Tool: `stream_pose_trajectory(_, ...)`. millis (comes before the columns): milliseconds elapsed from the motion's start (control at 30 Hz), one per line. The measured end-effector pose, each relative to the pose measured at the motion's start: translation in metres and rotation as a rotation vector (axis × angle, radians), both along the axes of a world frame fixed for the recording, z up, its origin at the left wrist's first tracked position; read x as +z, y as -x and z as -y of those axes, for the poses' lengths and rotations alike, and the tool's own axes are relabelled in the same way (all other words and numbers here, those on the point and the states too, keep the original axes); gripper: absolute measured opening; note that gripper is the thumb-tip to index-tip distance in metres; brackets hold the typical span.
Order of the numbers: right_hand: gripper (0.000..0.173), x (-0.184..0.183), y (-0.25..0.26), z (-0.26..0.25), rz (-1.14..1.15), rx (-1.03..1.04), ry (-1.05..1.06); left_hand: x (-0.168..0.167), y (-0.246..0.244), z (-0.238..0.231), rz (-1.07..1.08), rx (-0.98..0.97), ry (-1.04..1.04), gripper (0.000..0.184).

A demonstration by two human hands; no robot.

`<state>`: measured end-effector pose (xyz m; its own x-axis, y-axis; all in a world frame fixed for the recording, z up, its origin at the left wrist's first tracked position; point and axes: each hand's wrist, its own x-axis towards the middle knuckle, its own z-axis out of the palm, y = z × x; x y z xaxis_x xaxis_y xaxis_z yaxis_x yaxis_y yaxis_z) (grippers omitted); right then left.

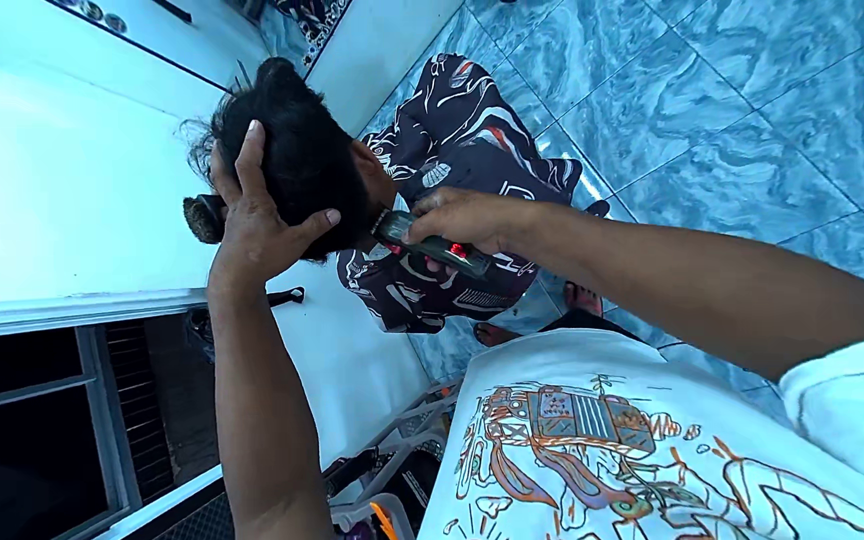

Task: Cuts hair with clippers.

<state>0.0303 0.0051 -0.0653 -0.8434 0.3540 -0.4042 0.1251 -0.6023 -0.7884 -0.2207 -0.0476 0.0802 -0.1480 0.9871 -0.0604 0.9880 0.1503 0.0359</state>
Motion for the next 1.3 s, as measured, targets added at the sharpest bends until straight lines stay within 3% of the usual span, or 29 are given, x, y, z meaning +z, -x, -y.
stream_pose_trajectory(200,0.03,-0.002,0.002,-0.018,0.068,0.071,-0.082,0.001,0.0,0.001,-0.01,0.01,-0.001,0.127)
stream_pose_trajectory(333,0.03,-0.003,0.001,-0.022,-0.097,0.043,-0.114,0.0,0.0,0.001,0.0,0.002,-0.01,0.127)
stream_pose_trajectory(467,0.027,-0.004,0.0,-0.024,-0.008,0.053,-0.155,0.0,0.001,0.002,0.0,-0.021,-0.006,0.127)
stream_pose_trajectory(600,0.029,-0.007,-0.002,-0.031,-0.153,0.032,-0.157,0.0,0.003,0.002,-0.002,-0.016,-0.002,0.127)
stream_pose_trajectory(733,0.026,-0.001,-0.002,-0.034,0.018,0.077,-0.212,0.0,0.002,0.002,0.002,-0.012,-0.002,0.128)
stream_pose_trajectory(867,0.032,-0.002,-0.001,-0.038,-0.122,0.04,-0.176,0.0,0.002,0.001,0.014,-0.01,-0.005,0.128)
stream_pose_trajectory(1033,0.024,0.001,0.0,-0.034,-0.007,0.071,-0.249,0.0,0.002,0.001,0.013,-0.016,0.0,0.129)
stream_pose_trajectory(1133,0.032,-0.005,0.0,-0.038,-0.152,0.047,-0.245,-0.003,0.001,0.0,0.023,-0.007,-0.058,0.122)
stream_pose_trajectory(1233,0.026,-0.008,0.0,-0.037,-0.065,0.08,-0.337,-0.009,-0.008,-0.003,0.05,0.053,-0.181,0.102)
stream_pose_trajectory(1300,0.024,-0.011,0.0,-0.036,-0.05,0.062,-0.345,-0.014,-0.016,-0.006,0.05,0.095,-0.261,0.101)
